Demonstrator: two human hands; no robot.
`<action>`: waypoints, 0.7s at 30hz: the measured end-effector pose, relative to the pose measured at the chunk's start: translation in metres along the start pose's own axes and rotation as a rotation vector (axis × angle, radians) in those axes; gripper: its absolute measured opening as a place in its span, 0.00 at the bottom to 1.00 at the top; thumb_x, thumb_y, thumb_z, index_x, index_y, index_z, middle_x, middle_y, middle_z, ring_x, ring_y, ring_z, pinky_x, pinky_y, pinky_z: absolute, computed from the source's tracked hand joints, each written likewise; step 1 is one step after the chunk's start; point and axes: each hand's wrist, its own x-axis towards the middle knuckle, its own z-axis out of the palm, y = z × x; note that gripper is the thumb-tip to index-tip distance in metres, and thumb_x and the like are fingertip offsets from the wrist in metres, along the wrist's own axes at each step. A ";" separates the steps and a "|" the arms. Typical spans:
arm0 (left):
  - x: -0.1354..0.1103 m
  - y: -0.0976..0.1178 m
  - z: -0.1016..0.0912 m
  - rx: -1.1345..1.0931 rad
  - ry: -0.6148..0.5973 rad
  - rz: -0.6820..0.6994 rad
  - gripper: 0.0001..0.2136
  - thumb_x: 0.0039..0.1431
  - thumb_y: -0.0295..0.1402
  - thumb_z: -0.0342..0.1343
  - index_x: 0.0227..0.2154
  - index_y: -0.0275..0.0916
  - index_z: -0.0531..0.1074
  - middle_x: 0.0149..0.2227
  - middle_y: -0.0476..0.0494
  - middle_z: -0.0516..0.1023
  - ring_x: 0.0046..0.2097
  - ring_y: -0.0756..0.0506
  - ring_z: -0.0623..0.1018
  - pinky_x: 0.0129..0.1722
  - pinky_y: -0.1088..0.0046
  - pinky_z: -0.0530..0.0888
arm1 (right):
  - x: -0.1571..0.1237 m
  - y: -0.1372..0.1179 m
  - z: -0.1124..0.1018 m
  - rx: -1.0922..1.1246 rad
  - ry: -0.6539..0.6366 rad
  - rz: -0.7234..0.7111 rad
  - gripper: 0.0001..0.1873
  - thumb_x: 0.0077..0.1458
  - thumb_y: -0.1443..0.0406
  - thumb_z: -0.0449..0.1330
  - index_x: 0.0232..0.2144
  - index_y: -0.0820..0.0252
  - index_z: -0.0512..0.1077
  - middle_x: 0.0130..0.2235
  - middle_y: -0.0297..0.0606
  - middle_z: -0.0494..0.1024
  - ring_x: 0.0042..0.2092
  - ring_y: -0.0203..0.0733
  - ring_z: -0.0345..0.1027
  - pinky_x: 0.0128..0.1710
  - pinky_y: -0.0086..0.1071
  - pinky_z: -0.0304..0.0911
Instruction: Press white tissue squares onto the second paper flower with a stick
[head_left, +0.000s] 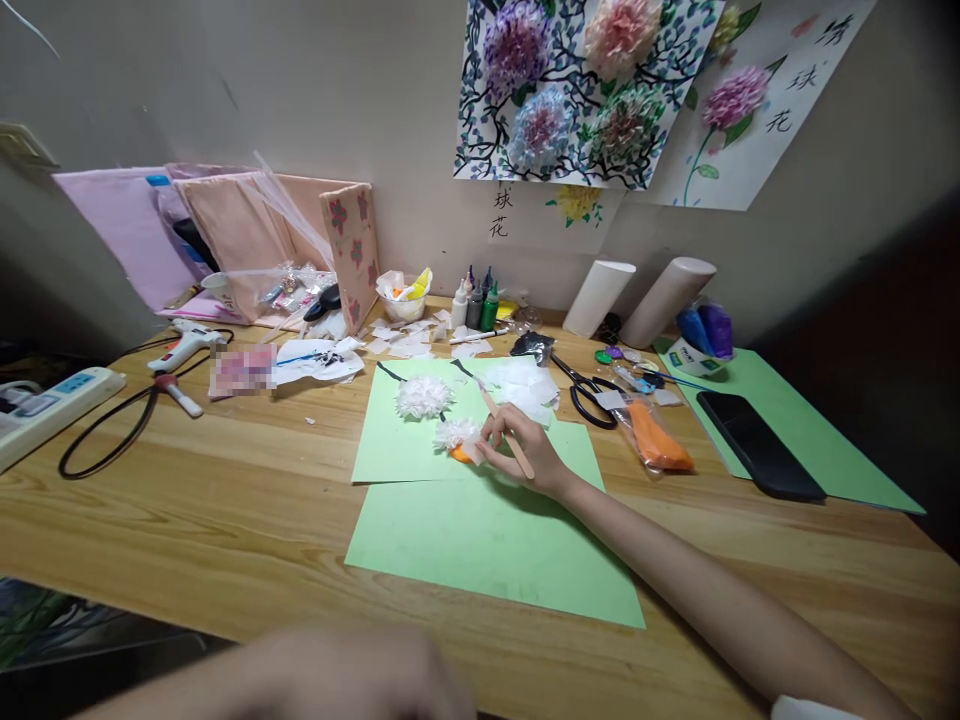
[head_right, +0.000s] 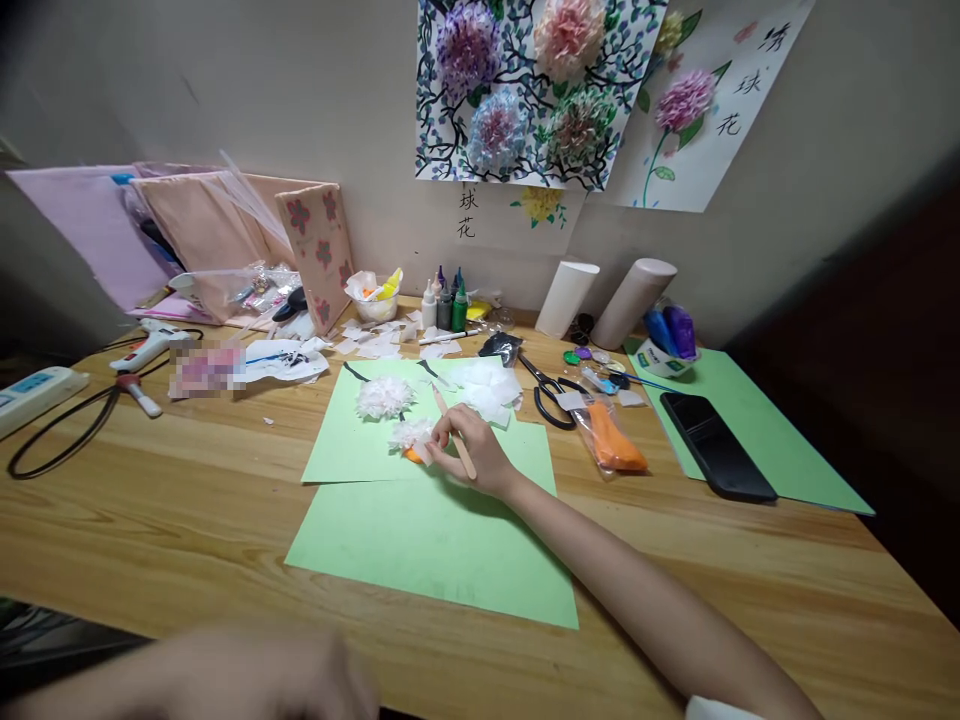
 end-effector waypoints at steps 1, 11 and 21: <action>0.003 -0.002 -0.019 0.009 0.068 0.006 0.09 0.61 0.38 0.50 0.35 0.43 0.73 0.36 0.47 0.75 0.40 0.47 0.75 0.39 0.72 0.72 | 0.000 0.000 -0.001 0.009 -0.012 0.010 0.12 0.51 0.69 0.58 0.24 0.56 0.57 0.29 0.34 0.69 0.32 0.39 0.62 0.35 0.35 0.60; 0.069 -0.049 -0.109 0.641 0.915 0.163 0.08 0.62 0.36 0.48 0.35 0.39 0.71 0.31 0.46 0.69 0.36 0.47 0.69 0.37 0.70 0.64 | 0.001 -0.002 -0.001 -0.025 -0.041 -0.055 0.11 0.51 0.70 0.58 0.24 0.57 0.58 0.28 0.34 0.70 0.33 0.38 0.62 0.34 0.34 0.61; 0.067 -0.054 -0.108 0.677 0.873 0.167 0.07 0.62 0.33 0.46 0.34 0.39 0.68 0.30 0.47 0.68 0.35 0.47 0.66 0.36 0.68 0.61 | 0.001 0.000 0.000 -0.125 -0.056 -0.117 0.10 0.52 0.71 0.58 0.26 0.57 0.60 0.26 0.33 0.72 0.33 0.39 0.62 0.36 0.33 0.60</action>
